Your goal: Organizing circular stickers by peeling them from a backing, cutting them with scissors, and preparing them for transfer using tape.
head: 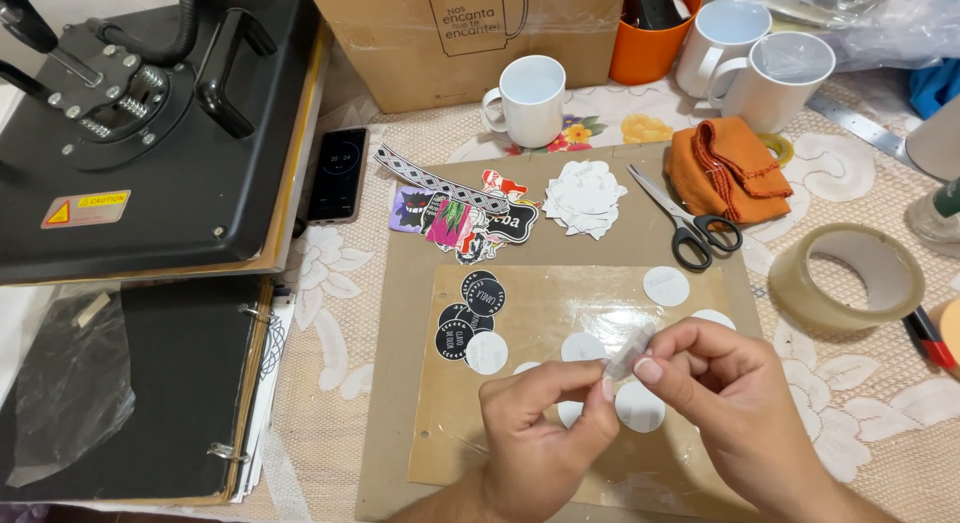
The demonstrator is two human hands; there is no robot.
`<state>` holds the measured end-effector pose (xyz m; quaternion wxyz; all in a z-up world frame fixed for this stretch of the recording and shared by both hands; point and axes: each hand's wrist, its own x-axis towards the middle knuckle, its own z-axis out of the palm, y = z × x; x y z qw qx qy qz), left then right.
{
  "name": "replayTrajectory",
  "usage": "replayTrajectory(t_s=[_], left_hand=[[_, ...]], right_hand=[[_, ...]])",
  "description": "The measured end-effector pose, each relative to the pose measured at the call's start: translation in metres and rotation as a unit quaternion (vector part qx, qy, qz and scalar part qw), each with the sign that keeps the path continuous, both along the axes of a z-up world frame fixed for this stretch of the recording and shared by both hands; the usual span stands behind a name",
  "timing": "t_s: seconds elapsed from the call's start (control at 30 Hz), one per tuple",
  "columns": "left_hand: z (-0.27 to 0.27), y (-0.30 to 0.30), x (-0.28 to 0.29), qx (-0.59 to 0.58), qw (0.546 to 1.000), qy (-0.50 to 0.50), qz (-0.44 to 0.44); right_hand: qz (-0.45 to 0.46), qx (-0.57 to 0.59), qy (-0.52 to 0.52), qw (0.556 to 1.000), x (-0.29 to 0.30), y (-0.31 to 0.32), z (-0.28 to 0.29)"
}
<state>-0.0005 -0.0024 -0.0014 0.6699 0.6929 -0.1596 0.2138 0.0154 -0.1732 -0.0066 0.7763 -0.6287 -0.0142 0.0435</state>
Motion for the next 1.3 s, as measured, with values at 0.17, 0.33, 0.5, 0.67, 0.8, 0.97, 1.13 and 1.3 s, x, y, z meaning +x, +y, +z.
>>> replayTrajectory(t_s=[0.17,0.33,0.5,0.67,0.8,0.97,1.13,1.3], left_hand=[[-0.003,-0.002,0.000,0.017,0.999,-0.039,0.021],[-0.005,-0.001,0.000,0.052,0.995,-0.076,0.041],[-0.015,-0.001,-0.001,0.002,1.000,-0.017,0.019],[-0.023,0.001,0.005,-0.155,0.974,0.146,-0.082],[-0.027,0.009,0.014,-0.245,0.912,0.289,-0.155],[-0.007,0.078,0.035,-0.069,0.947,0.315,0.010],[-0.061,0.146,0.043,0.341,0.940,0.010,0.007],[-0.097,0.148,0.044,0.661,0.732,-0.131,-0.102]], right_hand=[[-0.002,-0.010,-0.008,1.000,0.002,0.003,0.006],[-0.044,-0.100,-0.028,0.994,0.002,0.004,0.007],[-0.123,-0.313,-0.169,0.926,0.003,0.009,0.017],[-0.046,-0.285,-0.145,0.947,0.012,-0.005,0.006],[0.027,-0.204,-0.026,0.978,0.016,-0.004,0.008],[0.067,-0.167,-0.004,0.984,0.031,-0.010,0.000],[0.065,-0.224,0.029,0.972,0.041,-0.011,-0.010],[0.075,-0.203,0.018,0.976,0.043,-0.001,-0.012]])
